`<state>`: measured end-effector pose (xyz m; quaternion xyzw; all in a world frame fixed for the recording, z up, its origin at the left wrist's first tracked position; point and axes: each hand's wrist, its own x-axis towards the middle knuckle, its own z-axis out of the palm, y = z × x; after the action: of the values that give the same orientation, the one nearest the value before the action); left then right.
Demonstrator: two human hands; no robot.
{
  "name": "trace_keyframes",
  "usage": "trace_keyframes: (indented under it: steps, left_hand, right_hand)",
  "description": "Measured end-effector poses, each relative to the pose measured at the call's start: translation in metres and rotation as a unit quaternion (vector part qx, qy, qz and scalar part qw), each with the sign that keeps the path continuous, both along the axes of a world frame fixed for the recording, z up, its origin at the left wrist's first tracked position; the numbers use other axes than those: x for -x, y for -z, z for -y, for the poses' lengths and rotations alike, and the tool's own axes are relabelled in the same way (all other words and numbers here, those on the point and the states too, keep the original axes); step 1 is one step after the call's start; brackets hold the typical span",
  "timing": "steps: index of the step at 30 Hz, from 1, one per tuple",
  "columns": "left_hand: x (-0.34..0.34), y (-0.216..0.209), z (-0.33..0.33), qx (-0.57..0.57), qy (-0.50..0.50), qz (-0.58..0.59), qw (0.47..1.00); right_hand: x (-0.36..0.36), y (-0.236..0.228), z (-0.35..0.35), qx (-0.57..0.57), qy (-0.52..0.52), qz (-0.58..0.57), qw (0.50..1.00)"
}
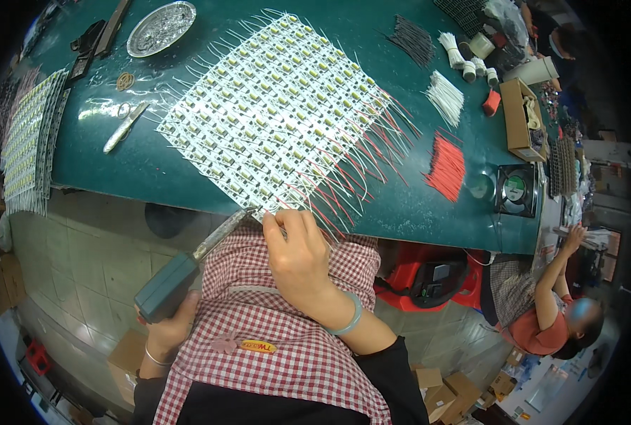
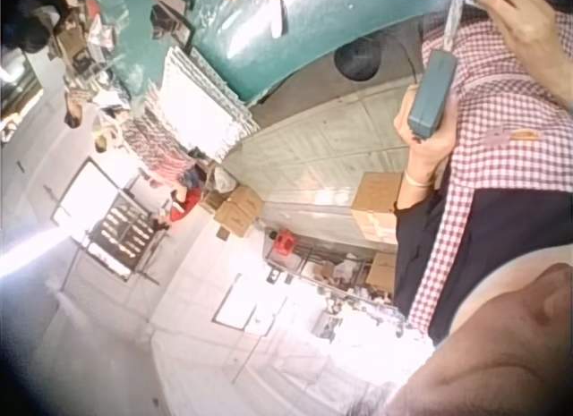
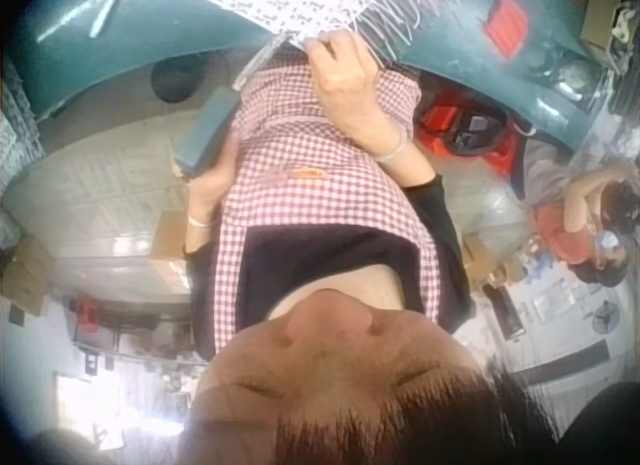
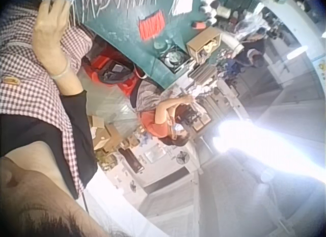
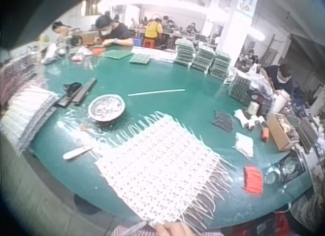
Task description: The person uses a soldering iron to attach red and white wires to a large LED panel. They pick up individual wires, position them on the panel, and apply heat to secure them. The person occasionally uses a wooden stick to adjust the wires on the board.
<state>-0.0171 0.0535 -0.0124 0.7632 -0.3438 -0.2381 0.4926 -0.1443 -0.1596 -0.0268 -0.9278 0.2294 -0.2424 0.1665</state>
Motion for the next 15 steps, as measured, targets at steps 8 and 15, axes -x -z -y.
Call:
trace_keyframes:
  steps: [8,15]
  left_hand:
    - [-0.004,-0.006,0.009,0.026,0.0,0.021,0.999]
    - [-0.003,0.013,0.006,0.03,-0.122,-0.026,0.992]
  right_hand:
    - [0.001,-0.002,-0.001,-0.017,0.001,-0.005,1.0]
    - [0.046,-0.053,0.042,-0.1,-0.012,-0.019,0.995]
